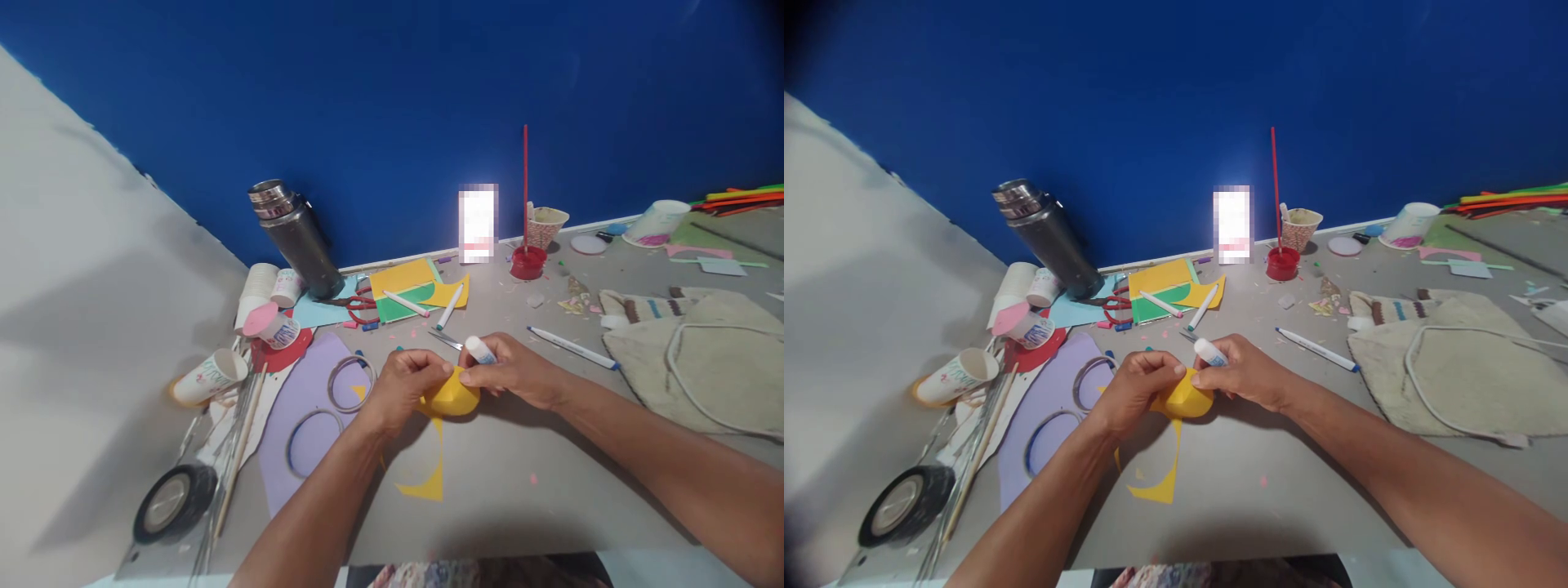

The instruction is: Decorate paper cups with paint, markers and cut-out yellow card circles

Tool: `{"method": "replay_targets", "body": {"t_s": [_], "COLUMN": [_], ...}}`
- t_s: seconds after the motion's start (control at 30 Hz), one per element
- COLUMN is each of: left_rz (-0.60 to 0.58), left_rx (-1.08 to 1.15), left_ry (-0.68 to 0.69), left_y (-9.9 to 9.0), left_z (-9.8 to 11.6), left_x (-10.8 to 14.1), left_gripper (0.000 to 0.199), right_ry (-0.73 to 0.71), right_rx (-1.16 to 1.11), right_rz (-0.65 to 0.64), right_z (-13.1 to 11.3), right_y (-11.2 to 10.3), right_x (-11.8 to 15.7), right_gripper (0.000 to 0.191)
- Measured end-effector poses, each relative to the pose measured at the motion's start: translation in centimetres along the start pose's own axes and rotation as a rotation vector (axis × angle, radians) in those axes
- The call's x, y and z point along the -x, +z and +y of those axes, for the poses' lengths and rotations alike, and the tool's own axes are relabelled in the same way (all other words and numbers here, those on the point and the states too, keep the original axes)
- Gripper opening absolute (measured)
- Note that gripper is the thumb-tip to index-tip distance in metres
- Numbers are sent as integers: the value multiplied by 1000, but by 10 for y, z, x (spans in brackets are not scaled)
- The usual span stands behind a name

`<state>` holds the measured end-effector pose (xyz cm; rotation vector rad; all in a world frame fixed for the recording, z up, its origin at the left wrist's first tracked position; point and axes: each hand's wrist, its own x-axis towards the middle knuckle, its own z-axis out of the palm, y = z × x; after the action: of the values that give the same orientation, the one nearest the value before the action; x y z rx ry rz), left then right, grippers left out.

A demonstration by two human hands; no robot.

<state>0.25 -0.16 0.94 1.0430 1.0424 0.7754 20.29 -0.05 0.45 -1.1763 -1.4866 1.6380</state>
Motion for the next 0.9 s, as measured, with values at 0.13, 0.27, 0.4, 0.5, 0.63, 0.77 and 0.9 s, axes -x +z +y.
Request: {"method": "replay_targets", "body": {"t_s": [0.13,0.27,0.4,0.5,0.63,0.77,0.9], "left_rz": [18,37,46,0,-90,-83,-61], "left_rx": [-34,-18,51,132,88,-21,-10], "left_ry": [26,21,-14,-73,-104,-103,-99], "left_y": [-1,-1,0,0,-2,-3,-3], "left_z": [0,-2,-2,0,2,0,-4], "left_x": [0,-1,-1,-1,0,1,0], "left_gripper": [35,38,49,61,55,45,43], "right_ry": [3,8,8,13,22,14,17], "right_rx": [19,2,-23,-31,-29,-21,-35], "right_rz": [1,-14,6,17,26,17,-3], "right_z": [0,0,0,-1,-2,-2,1], "right_y": [0,-1,-1,-1,0,-1,-2], "right_x": [-1,-2,-2,-2,-2,-2,-3], "right_gripper": [18,18,18,20,20,17,19]}}
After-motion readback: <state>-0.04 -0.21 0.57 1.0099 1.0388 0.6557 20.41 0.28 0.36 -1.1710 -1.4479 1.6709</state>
